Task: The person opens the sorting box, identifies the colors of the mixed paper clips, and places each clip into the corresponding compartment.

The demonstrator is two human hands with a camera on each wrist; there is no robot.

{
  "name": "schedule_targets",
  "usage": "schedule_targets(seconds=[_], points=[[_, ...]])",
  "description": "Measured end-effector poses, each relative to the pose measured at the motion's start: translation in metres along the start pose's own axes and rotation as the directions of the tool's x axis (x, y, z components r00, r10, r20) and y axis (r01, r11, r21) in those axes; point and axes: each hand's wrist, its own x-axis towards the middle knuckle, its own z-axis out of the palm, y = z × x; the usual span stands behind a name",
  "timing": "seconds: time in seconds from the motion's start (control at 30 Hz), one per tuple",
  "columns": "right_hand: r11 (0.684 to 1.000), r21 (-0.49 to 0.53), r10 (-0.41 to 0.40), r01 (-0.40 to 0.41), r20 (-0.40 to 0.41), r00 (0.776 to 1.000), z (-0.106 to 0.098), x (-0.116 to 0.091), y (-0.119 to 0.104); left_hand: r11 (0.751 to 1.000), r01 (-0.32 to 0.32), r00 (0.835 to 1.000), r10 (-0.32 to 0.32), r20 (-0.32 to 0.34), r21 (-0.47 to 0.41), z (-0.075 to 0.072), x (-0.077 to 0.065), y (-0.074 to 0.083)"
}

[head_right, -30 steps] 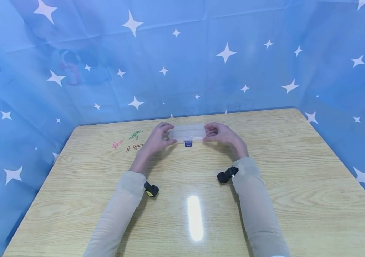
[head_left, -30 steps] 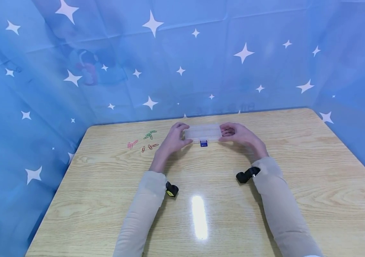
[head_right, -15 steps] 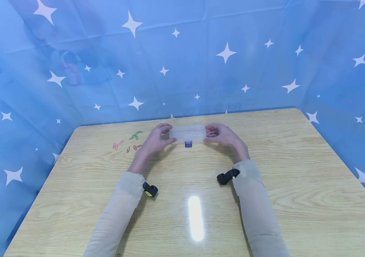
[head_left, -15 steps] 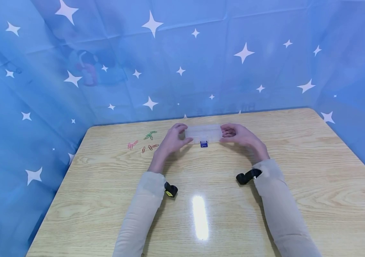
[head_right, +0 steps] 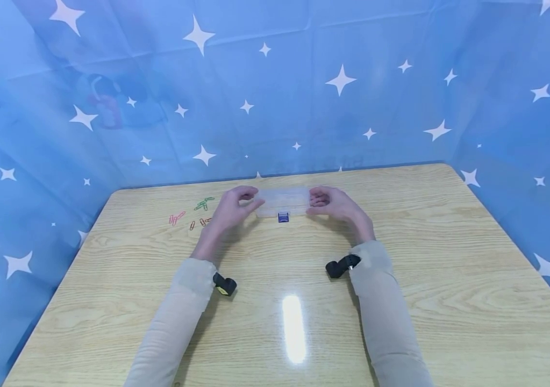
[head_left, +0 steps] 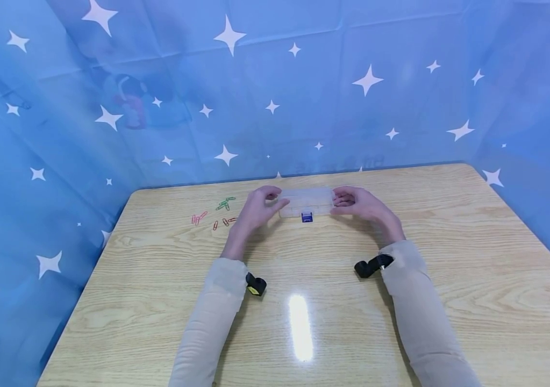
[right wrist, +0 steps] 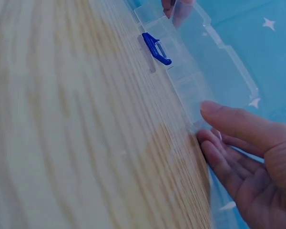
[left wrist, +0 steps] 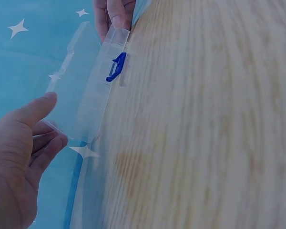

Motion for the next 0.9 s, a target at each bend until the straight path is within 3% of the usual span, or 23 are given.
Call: schedule_targets(seconds=[0.5,0.9], points=[[1.0,0.017,0.012,-0.012,0.005,1.0,0.002,-0.003,-0.001,0.997,-0.058,0.991,0.063,-0.12,0.048,0.004,0.01,0.005],[1.0,-0.013,-0.008,0.008,-0.009,1.0,0.001,-0.002,-0.002,1.0,-0.012,0.984,0.012,-0.179,0.001,0.003,0.02,0.0]])
